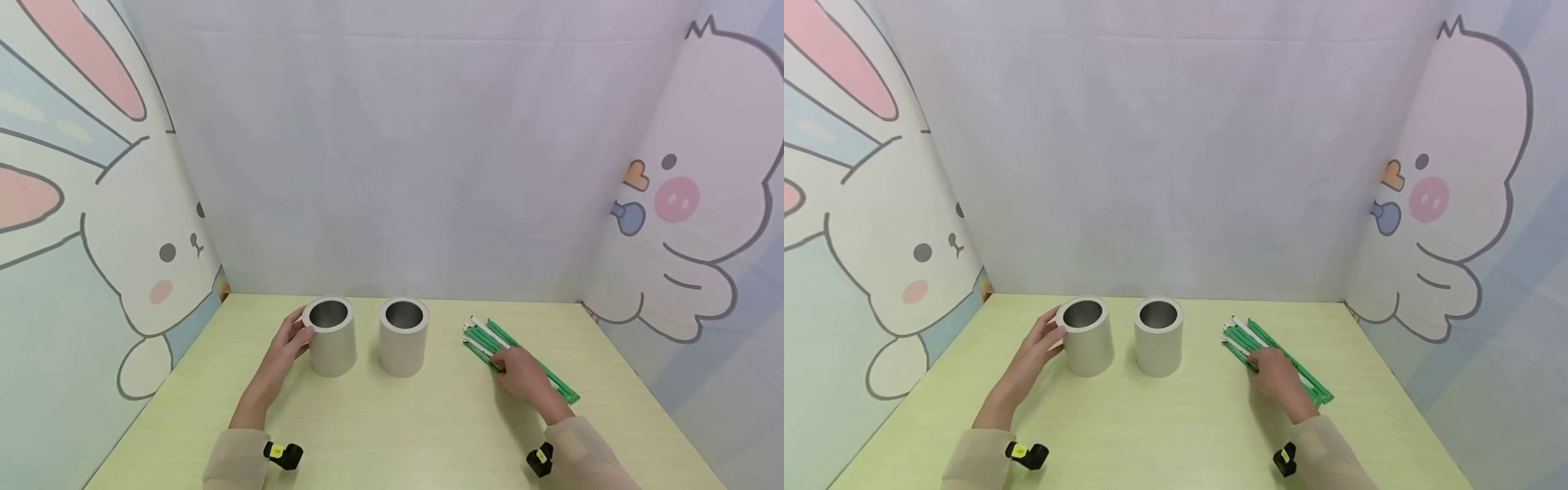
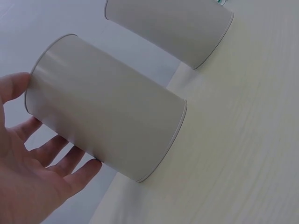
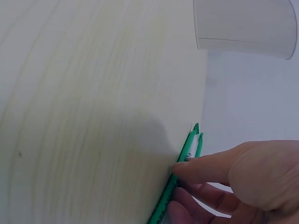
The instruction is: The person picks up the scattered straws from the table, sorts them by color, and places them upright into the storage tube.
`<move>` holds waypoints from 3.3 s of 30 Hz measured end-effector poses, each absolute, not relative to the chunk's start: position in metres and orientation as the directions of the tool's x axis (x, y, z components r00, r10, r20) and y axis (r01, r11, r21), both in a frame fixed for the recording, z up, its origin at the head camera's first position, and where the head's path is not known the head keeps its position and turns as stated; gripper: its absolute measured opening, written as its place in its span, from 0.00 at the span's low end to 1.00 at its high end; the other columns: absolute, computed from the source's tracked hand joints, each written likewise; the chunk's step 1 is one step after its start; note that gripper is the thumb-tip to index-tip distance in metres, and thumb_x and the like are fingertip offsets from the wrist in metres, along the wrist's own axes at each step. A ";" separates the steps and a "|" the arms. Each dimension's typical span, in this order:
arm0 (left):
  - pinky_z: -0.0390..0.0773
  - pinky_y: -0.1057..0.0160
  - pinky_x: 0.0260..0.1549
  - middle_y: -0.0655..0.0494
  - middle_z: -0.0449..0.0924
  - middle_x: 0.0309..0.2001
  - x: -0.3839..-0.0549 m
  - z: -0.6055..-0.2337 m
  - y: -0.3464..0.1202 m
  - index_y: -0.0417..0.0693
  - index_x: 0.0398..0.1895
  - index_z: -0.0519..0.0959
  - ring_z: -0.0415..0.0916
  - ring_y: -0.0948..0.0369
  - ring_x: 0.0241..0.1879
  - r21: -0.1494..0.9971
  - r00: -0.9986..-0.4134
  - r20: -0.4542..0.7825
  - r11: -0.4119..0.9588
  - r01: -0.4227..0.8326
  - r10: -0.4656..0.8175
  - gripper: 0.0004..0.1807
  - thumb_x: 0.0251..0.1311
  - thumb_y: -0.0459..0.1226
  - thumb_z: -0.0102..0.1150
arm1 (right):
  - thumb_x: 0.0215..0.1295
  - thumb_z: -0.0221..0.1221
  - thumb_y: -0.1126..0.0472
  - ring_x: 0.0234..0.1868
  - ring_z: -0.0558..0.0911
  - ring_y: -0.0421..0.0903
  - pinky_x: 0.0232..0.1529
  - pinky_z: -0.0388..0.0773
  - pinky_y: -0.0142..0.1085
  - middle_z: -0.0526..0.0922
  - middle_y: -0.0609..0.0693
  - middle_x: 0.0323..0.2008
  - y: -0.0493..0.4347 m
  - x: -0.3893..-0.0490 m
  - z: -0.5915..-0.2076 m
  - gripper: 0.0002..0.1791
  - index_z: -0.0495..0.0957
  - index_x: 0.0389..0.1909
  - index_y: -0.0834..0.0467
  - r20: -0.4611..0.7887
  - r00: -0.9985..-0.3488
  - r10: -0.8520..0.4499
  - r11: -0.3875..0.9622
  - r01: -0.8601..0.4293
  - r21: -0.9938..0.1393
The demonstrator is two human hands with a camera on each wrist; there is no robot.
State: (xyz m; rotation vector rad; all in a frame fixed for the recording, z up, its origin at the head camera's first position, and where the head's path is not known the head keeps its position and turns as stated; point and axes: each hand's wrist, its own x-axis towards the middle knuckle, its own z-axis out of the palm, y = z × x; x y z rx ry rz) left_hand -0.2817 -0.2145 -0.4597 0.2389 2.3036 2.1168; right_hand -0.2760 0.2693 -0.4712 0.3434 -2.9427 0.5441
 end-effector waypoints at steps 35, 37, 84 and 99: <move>0.58 0.35 0.79 0.42 0.54 0.82 -0.282 -0.457 -0.215 0.58 0.86 0.50 0.52 0.42 0.82 0.991 -0.990 0.091 0.092 0.102 0.111 0.37 0.82 0.52 0.50 | 0.65 0.65 0.74 0.37 0.86 0.45 0.38 0.85 0.40 0.89 0.51 0.38 0.251 -0.278 -0.440 0.15 0.89 0.51 0.60 0.215 -0.923 -0.318 0.763 -0.384 -0.520; 0.58 0.35 0.78 0.42 0.55 0.82 -0.282 -0.458 -0.215 0.59 0.86 0.50 0.52 0.42 0.82 0.990 -0.990 0.090 0.094 0.101 0.111 0.37 0.82 0.52 0.50 | 0.67 0.64 0.73 0.36 0.85 0.43 0.37 0.84 0.38 0.89 0.50 0.40 0.247 -0.277 -0.434 0.16 0.88 0.54 0.60 0.211 -0.926 -0.313 0.745 -0.377 -0.551; 0.58 0.35 0.78 0.42 0.51 0.83 -0.284 -0.460 -0.218 0.59 0.87 0.48 0.49 0.42 0.83 0.992 -0.988 0.073 0.089 0.086 0.134 0.38 0.82 0.52 0.50 | 0.74 0.64 0.70 0.51 0.86 0.47 0.54 0.89 0.41 0.83 0.54 0.53 0.001 -0.347 -0.330 0.21 0.81 0.65 0.54 0.433 -0.894 -0.120 -0.130 -0.418 -0.899; 0.57 0.35 0.78 0.42 0.51 0.83 -0.285 -0.459 -0.217 0.59 0.87 0.47 0.48 0.42 0.83 0.993 -0.990 0.064 0.091 0.076 0.127 0.38 0.82 0.52 0.50 | 0.73 0.63 0.72 0.47 0.85 0.46 0.50 0.90 0.41 0.84 0.56 0.51 -0.015 -0.353 -0.382 0.20 0.82 0.63 0.55 0.355 -0.929 -0.105 -0.073 -0.348 -0.934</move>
